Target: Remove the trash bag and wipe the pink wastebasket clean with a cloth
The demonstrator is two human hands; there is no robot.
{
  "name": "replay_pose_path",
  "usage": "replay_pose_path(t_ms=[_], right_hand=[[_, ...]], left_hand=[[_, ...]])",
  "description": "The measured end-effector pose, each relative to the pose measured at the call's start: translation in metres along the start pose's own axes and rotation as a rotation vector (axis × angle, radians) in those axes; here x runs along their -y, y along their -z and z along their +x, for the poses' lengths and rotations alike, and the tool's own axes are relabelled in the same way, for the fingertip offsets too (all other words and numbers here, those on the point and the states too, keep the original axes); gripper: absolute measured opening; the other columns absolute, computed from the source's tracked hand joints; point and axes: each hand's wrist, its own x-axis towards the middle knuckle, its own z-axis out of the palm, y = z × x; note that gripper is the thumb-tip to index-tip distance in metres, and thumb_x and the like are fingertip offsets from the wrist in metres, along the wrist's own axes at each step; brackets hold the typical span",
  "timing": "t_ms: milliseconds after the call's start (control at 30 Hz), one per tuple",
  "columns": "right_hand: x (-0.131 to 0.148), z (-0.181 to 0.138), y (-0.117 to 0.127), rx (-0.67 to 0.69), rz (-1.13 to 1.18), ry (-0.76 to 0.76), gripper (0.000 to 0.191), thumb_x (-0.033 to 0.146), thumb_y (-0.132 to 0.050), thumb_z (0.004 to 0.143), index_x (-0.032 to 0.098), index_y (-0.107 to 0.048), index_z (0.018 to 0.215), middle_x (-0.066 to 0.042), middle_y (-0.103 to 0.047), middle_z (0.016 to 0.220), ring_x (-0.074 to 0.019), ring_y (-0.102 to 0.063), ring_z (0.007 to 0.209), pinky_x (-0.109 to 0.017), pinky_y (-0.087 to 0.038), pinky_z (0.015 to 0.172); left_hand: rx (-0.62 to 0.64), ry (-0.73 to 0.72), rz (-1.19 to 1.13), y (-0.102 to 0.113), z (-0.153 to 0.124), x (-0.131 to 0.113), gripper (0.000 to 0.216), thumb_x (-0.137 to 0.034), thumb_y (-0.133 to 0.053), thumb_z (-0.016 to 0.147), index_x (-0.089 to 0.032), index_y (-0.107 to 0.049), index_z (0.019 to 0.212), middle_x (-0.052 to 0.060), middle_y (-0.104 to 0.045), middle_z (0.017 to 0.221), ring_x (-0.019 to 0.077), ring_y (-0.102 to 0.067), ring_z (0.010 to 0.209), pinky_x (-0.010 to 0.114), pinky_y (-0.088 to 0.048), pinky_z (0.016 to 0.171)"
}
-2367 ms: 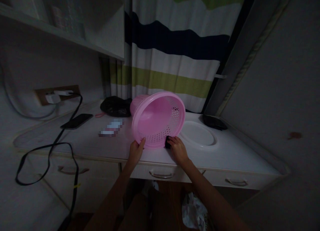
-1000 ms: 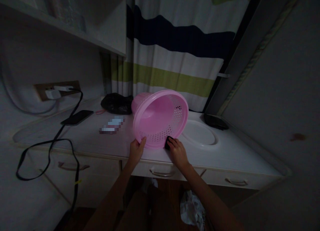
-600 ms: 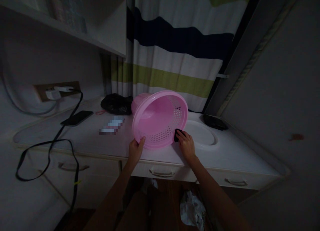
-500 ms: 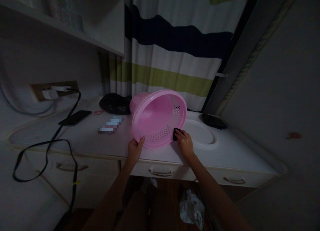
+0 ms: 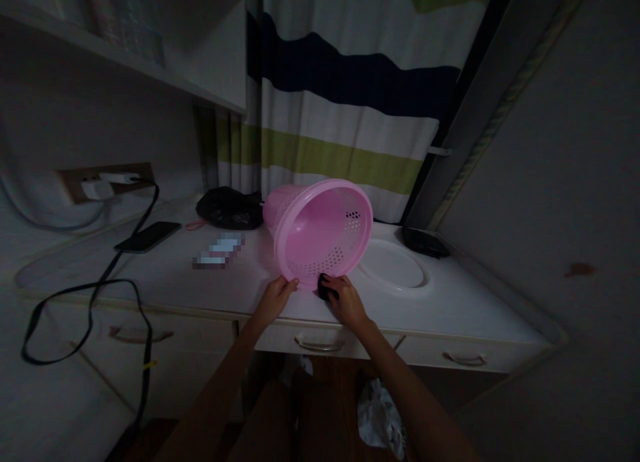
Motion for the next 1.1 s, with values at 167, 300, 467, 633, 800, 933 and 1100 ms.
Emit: replay_pose_path(t_ms=[167,300,467,633,800,933,1100], right_hand=[[-0.019,0.003,0.015,0.006,-0.213,-0.035,0.033,0.005,-0.05,0.071,0.018,-0.064,0.098,-0.002,-0.06,0.113,-0.0204,-0.05,0.1,-0.035,-0.042,0.087],[-0.039,0.014,0.033,-0.045,-0.352,-0.076,0.031,0.005,-0.047,0.073,0.018,-0.066,0.093,-0.002,-0.06,0.112,-0.0205,-0.05,0.096,-0.034,-0.042,0.084],[-0.034,0.014,0.031,-0.071,-0.336,-0.084,0.032,0.004,-0.045,0.074,0.016,-0.065,0.096,-0.004,-0.059,0.114,-0.0197,-0.05,0.097,-0.034,-0.041,0.086],[0.001,0.001,0.005,-0.007,-0.237,-0.054,0.034,0.003,-0.049,0.071,0.016,-0.064,0.099,-0.003,-0.059,0.113,-0.0192,-0.05,0.097,-0.032,-0.042,0.086],[0.021,-0.004,-0.002,0.023,-0.186,0.002,0.033,0.007,-0.051,0.073,0.02,-0.063,0.101,-0.001,-0.06,0.113,-0.0177,-0.05,0.098,-0.031,-0.042,0.087],[0.01,-0.002,0.013,0.034,-0.271,-0.026,0.032,0.007,-0.05,0.073,0.02,-0.064,0.098,-0.001,-0.06,0.113,-0.0196,-0.051,0.096,-0.032,-0.043,0.084],[-0.023,0.008,0.038,-0.041,-0.433,-0.093,0.033,0.007,-0.045,0.075,0.021,-0.064,0.098,-0.001,-0.057,0.116,-0.0204,-0.051,0.09,-0.035,-0.043,0.079]], left_hand=[[-0.023,-0.046,-0.002,0.001,-0.001,-0.001,0.032,-0.044,-0.048,0.071,-0.014,-0.058,0.072,0.003,-0.063,0.069,0.0176,-0.058,0.071,0.031,-0.046,0.07],[-0.082,-0.049,-0.043,0.002,-0.002,0.0,0.035,-0.048,-0.047,0.071,-0.014,-0.057,0.072,0.003,-0.061,0.068,0.0175,-0.056,0.073,0.03,-0.044,0.071],[-0.146,-0.045,-0.046,0.002,-0.002,0.001,0.036,-0.049,-0.046,0.07,-0.014,-0.055,0.069,0.002,-0.059,0.065,0.0157,-0.053,0.067,0.027,-0.043,0.067],[-0.16,-0.047,-0.05,0.003,-0.004,0.002,0.035,-0.049,-0.047,0.07,-0.015,-0.055,0.067,0.0,-0.055,0.059,0.0151,-0.051,0.065,0.026,-0.042,0.062],[-0.201,-0.029,-0.023,0.005,-0.005,0.005,0.036,-0.05,-0.046,0.07,-0.015,-0.052,0.063,-0.001,-0.051,0.056,0.0144,-0.049,0.061,0.025,-0.04,0.06],[-0.222,-0.04,-0.011,0.006,-0.005,0.004,0.036,-0.05,-0.044,0.071,-0.016,-0.052,0.064,-0.001,-0.051,0.057,0.0143,-0.048,0.061,0.025,-0.039,0.059],[-0.236,-0.021,-0.024,0.006,-0.005,0.002,0.038,-0.053,-0.047,0.067,-0.017,-0.049,0.058,-0.001,-0.05,0.054,0.0137,-0.046,0.058,0.025,-0.039,0.056]])
